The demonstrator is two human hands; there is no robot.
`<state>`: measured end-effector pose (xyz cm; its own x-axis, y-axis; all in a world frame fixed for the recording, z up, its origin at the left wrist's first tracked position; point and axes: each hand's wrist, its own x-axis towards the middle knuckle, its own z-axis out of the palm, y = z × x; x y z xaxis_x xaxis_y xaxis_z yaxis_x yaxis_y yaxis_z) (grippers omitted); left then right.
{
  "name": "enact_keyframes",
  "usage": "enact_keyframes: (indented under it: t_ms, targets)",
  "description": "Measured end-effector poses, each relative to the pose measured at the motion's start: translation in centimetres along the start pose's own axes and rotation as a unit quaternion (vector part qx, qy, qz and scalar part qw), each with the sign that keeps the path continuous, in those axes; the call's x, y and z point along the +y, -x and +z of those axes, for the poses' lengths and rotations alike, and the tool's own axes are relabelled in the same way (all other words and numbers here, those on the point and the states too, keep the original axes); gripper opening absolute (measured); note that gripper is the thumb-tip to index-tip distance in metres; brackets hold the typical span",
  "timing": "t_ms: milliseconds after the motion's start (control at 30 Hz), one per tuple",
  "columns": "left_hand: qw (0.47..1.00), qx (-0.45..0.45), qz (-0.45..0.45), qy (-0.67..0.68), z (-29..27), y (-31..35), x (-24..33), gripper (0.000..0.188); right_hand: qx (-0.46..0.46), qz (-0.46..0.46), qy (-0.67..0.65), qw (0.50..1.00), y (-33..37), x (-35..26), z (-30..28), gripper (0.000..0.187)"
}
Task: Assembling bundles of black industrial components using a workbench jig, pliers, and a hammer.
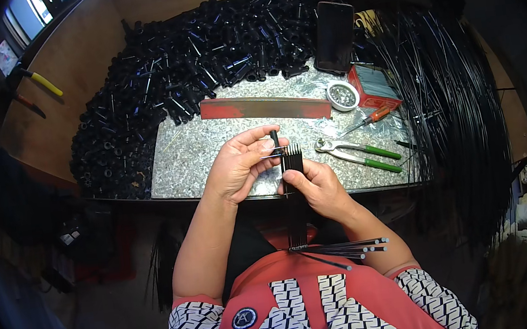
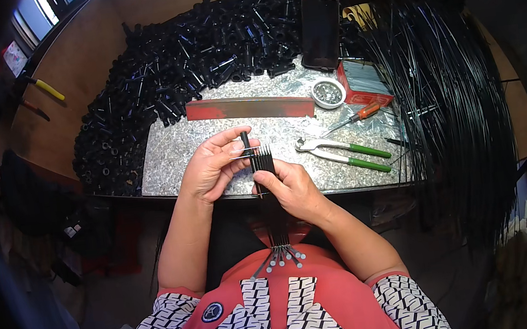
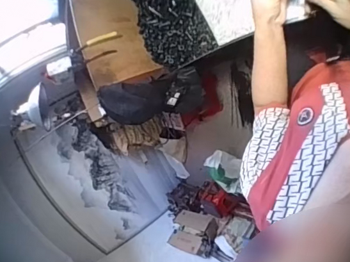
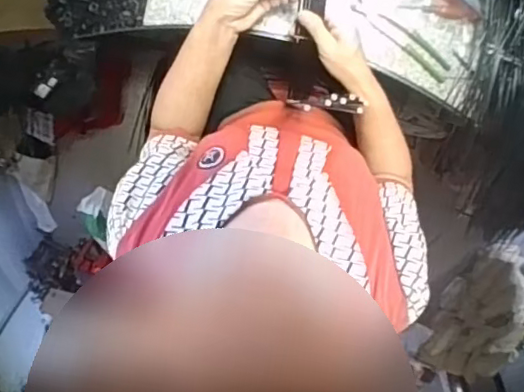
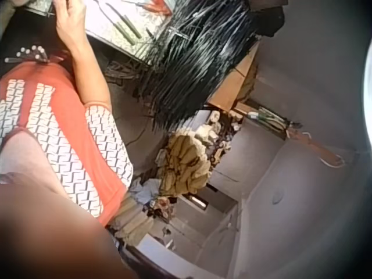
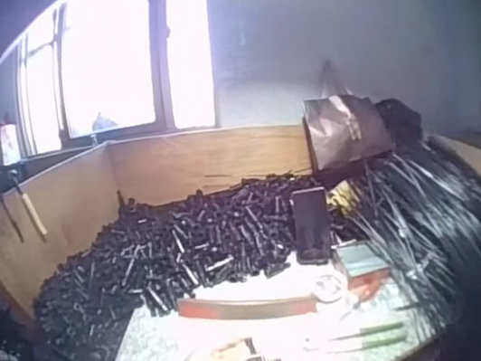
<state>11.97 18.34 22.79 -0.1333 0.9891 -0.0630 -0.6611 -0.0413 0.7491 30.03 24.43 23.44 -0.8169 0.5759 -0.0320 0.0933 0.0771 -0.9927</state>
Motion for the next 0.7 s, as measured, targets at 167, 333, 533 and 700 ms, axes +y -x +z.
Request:
enact_keyframes:
  t_ms: [167,333,533,700]
  targets:
    - [1.000,-0.021,0.004,0.003,0.0,0.0,0.0,0.034,0.006,-0.007,0.004,1.000,0.0,0.3,0.0,0.021]
    - [1.000,0.001,-0.015,-0.002,-0.2,0.6,-0.4,0.029,0.008,-0.013,0.019,1.000,0.0,0.7,-0.1,0.022]
    - [0.996,0.001,0.018,-0.090,0.3,1.8,-0.4,0.032,0.021,-0.013,0.001,1.000,0.0,0.5,0.0,0.020]
    - [0.981,0.058,0.067,-0.175,2.1,2.6,-0.6,0.031,0.017,-0.031,0.061,0.997,0.5,-0.5,-0.2,0.020]
